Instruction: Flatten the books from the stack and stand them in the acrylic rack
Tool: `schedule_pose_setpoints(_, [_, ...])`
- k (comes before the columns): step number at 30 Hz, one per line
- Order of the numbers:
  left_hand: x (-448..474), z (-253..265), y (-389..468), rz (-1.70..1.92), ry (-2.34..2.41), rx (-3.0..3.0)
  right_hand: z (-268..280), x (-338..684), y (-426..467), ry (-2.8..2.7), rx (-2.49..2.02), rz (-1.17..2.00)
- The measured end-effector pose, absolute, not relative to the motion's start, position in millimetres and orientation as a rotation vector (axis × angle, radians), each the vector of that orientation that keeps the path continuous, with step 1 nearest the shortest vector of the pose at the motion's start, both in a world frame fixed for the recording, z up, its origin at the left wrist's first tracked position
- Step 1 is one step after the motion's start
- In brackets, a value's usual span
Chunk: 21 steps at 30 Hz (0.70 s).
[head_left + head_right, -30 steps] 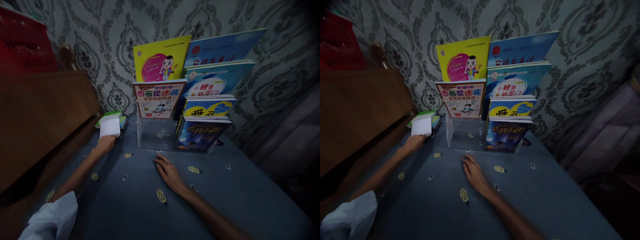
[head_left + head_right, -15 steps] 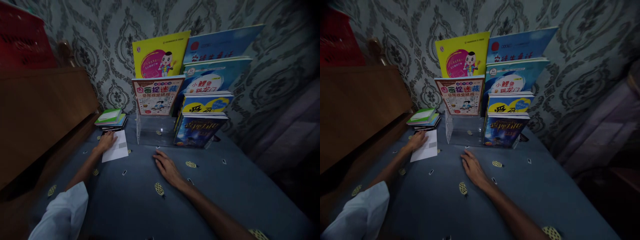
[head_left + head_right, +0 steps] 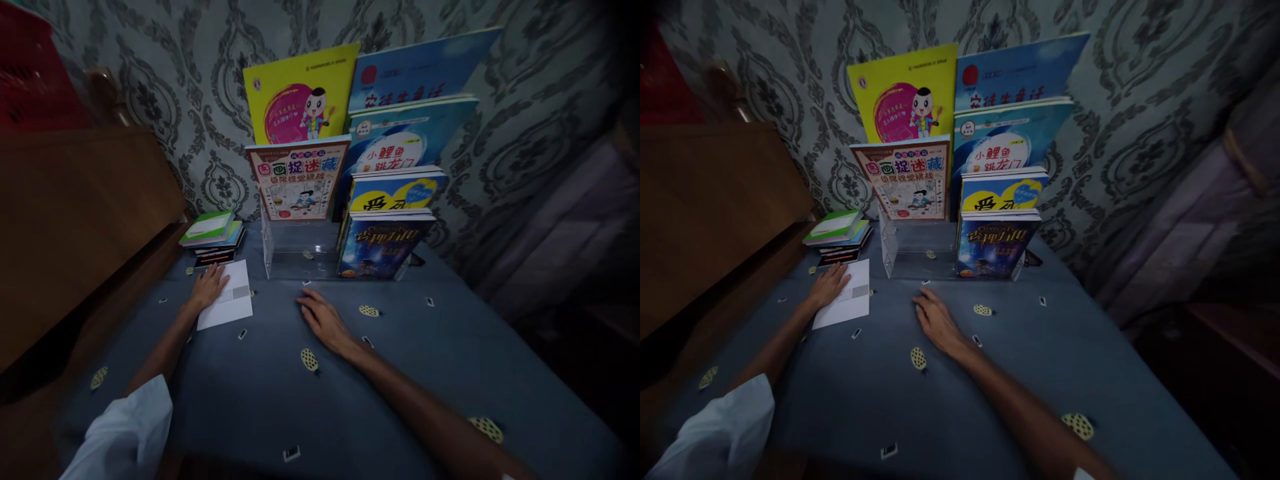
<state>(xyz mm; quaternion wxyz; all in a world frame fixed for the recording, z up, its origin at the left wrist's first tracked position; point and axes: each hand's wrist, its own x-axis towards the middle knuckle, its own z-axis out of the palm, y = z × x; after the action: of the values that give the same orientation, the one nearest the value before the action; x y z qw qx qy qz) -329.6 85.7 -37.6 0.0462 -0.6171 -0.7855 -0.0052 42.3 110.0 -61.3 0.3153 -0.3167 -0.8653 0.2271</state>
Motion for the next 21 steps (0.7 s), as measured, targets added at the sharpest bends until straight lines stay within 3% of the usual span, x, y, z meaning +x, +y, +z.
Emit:
schedule_pose_setpoints(12, [-270, -46, 33, -0.055, -2.233, -2.043, -57, 41, 105, -2.274, -0.732, 0.54])
schedule_pose_setpoints(21, [-200, -63, 16, -0.292, -1.935, -2.184, -46, 45, 71, -2.336, -0.561, 0.379])
